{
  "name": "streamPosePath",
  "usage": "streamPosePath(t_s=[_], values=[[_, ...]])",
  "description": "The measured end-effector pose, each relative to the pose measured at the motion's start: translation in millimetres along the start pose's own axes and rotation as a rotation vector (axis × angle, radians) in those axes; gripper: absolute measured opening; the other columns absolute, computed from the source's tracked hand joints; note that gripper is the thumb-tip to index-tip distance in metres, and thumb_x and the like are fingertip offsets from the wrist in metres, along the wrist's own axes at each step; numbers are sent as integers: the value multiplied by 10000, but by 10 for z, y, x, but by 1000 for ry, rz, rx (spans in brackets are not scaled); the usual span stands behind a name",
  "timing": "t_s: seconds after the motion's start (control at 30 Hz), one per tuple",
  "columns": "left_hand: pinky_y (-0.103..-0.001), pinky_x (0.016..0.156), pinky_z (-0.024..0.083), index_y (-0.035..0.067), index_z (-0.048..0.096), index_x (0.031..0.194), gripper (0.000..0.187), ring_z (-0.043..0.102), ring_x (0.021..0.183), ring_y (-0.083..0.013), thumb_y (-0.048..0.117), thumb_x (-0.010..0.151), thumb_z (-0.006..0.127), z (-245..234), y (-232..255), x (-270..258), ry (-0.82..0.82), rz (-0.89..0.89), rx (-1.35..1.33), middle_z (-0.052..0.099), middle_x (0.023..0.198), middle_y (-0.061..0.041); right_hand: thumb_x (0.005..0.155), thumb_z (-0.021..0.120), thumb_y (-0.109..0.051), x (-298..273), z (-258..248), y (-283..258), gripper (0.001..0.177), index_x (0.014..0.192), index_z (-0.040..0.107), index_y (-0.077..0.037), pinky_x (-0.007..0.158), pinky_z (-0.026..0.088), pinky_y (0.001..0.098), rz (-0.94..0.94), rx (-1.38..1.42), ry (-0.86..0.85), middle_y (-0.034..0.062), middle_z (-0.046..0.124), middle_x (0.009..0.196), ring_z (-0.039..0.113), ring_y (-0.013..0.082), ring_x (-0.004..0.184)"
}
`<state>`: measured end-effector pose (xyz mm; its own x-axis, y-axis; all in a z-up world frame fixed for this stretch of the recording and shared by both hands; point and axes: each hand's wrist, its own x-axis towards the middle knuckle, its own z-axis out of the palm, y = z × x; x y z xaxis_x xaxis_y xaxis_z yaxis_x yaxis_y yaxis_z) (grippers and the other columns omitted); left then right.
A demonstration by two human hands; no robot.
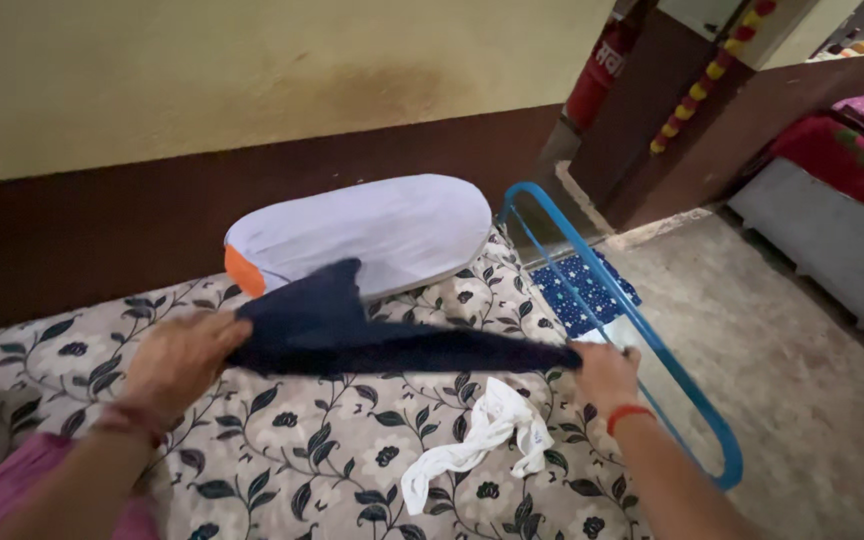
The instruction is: The person folds several items of clothing including a patterned blanket, a yellow shirt, and dark trousers on a bed, then hangs the shirt and a blanket over a line, and finally gathers the remaining folded items by hand.
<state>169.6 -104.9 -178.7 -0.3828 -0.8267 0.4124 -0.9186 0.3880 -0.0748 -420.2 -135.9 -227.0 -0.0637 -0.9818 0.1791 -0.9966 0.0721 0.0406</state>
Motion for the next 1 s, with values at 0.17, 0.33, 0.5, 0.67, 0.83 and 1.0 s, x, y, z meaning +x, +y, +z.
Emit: streamPosePath(t_s=[0.17, 0.33, 0.5, 0.67, 0.83, 1.0], values=[[-414, 877, 524, 291, 571, 1318, 516, 655, 1030, -201, 181, 823, 671, 1072, -87, -1527, -655, -45, 95, 619, 1131, 17, 774, 660, -122, -653, 241, -231, 343, 1069, 754, -269, 940, 488, 508, -95, 128, -164, 2, 751, 1111, 706, 260, 1025], [-437, 896, 473, 337, 596, 1207, 345, 676, 1051, -173, 135, 931, 548, 1724, 222, -2779, -726, -246, -15, 635, 1146, 83, 850, 585, -80, -1006, 464, -670, 354, 1076, 767, -283, 890, 555, 443, -151, 193, -368, 45, 761, 1073, 719, 286, 1000], [-436, 979, 469, 406, 630, 1249, 346, 673, 1080, -153, 207, 1009, 479, 1858, 562, -3435, -919, -576, -73, 635, 1129, 59, 880, 572, -95, -772, 564, -812, 346, 1091, 777, -276, 879, 567, 436, -308, 111, -453, 86, 751, 1070, 718, 307, 981], [-457, 987, 476, 349, 653, 1186, 307, 589, 1213, -150, 246, 922, 536, 1794, 720, -4054, -937, -562, -25, 629, 1143, 66, 751, 601, -44, -320, 552, -1083, 379, 1005, 812, -231, 903, 550, 429, -573, 17, -734, 62, 773, 1052, 712, 290, 1016], [-440, 1002, 506, 314, 678, 1144, 177, 599, 1258, -142, 249, 1018, 571, 1713, 878, -4330, -1063, -677, -2, 631, 1239, 85, 743, 634, -71, 55, 692, -1953, 307, 988, 800, -152, 881, 557, 423, -869, 152, -684, 122, 770, 1004, 710, 326, 991], [-475, 1076, 446, 243, 354, 1447, 1097, 507, 1313, -295, 410, 560, 978, 1558, 1060, -4038, -804, -882, -427, 490, 1422, -78, 744, 619, -77, 602, 825, -3239, 401, 1106, 764, -165, 837, 573, 407, -920, 221, -719, 139, 774, 981, 751, 322, 905]])
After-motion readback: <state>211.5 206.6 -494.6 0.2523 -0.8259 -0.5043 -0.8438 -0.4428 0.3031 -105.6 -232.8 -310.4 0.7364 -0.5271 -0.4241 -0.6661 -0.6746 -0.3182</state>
